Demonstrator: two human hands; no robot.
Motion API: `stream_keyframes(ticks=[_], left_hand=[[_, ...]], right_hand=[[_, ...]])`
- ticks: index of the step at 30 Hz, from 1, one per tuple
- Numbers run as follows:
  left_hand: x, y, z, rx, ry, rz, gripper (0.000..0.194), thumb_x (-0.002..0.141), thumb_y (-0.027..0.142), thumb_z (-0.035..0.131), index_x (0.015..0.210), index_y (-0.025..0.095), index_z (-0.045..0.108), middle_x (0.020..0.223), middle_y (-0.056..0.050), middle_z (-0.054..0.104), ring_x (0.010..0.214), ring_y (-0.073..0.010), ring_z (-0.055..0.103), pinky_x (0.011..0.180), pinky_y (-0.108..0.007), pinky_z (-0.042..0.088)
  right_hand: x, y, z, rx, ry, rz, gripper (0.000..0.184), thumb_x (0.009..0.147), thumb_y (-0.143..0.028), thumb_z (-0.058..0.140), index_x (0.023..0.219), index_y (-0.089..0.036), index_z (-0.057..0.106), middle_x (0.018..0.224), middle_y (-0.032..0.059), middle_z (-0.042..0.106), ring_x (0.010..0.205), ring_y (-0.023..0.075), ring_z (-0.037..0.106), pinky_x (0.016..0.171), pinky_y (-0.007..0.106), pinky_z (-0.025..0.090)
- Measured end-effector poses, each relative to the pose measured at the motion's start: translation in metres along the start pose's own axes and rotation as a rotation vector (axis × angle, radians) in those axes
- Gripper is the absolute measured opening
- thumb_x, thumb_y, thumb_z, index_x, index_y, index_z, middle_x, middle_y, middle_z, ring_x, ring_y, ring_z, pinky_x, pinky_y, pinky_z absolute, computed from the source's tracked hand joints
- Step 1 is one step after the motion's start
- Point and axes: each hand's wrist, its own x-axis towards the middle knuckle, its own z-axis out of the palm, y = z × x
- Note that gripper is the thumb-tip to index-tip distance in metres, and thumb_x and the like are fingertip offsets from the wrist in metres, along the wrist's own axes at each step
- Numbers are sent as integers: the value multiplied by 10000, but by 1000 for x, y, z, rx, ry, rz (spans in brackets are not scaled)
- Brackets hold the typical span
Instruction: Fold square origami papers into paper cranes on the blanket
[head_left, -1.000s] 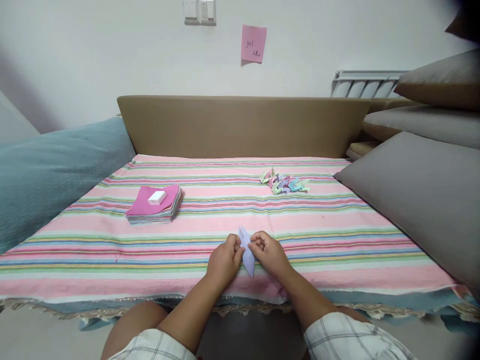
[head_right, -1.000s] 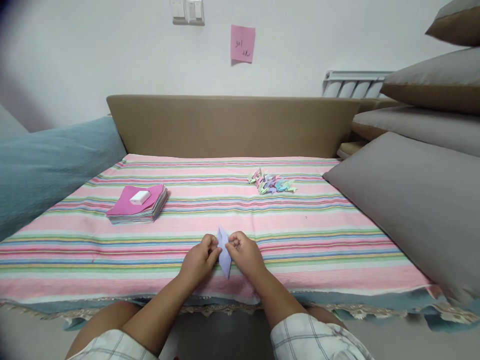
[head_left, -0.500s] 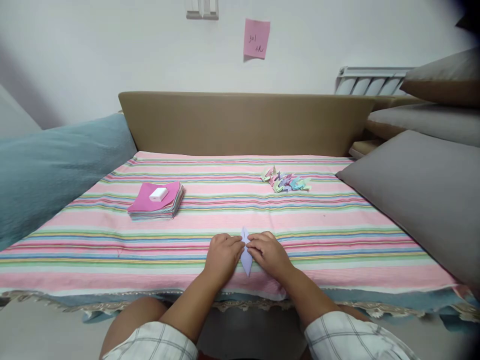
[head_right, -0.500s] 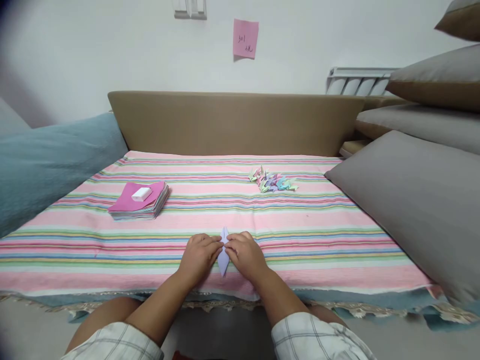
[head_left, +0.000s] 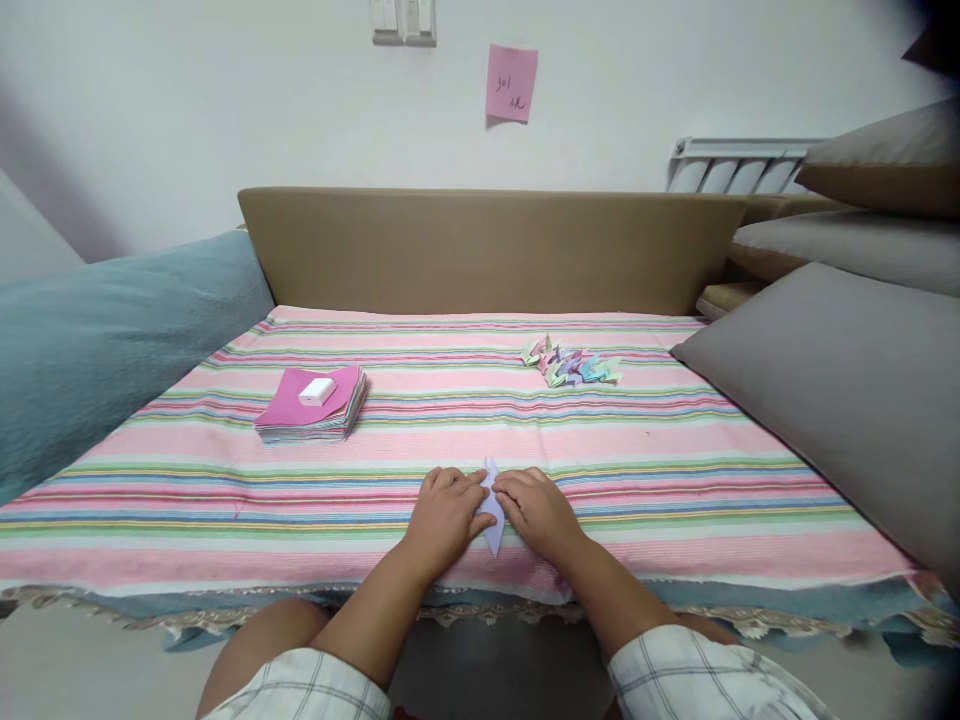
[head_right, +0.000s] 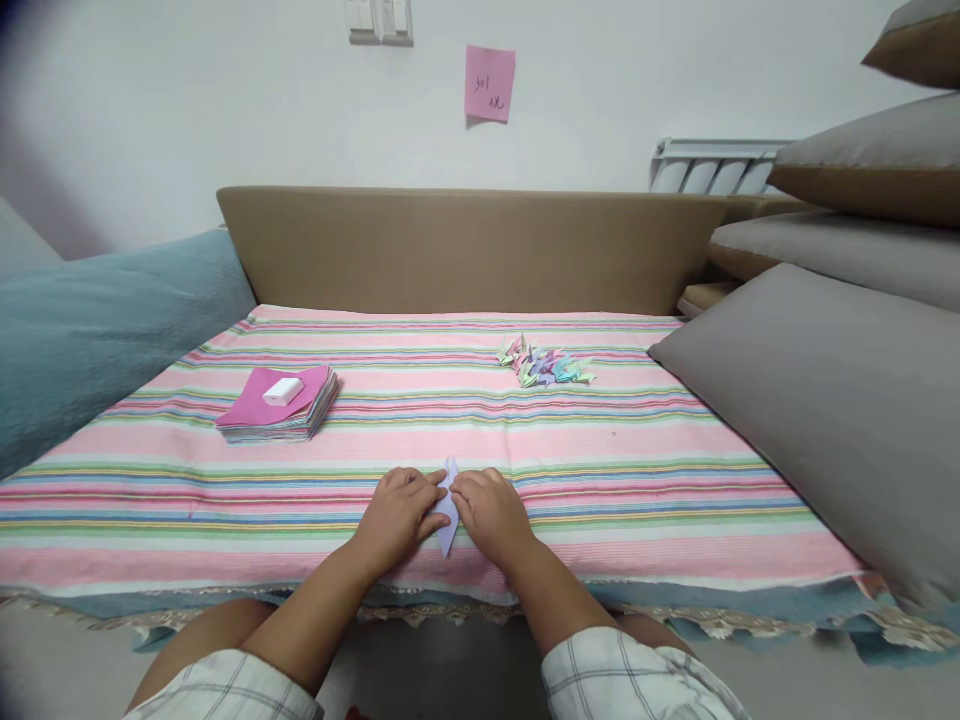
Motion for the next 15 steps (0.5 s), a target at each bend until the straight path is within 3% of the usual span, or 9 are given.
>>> stream_keyframes(ticks=[7, 15], left_hand=[[-1, 1, -1, -30, 4, -10, 332, 749, 373, 677, 1054, 265, 604, 1235, -35, 587, 995, -223, 498, 909, -420, 338], [-2, -1, 0, -10, 12, 24, 379, 774, 378, 651, 1146, 341, 586, 1239, -22, 579, 984, -225, 483, 896, -422, 338]], right_hand=[[2, 0, 3, -27, 53, 70, 281, 843, -253, 529, 1107, -211, 613, 1039, 86, 598, 964, 230, 500, 858, 378, 418], [3, 0, 3, -89, -7, 116, 340, 834, -233, 518, 1163, -273, 595, 1099, 73, 545, 1005, 232, 465, 873, 379, 391]])
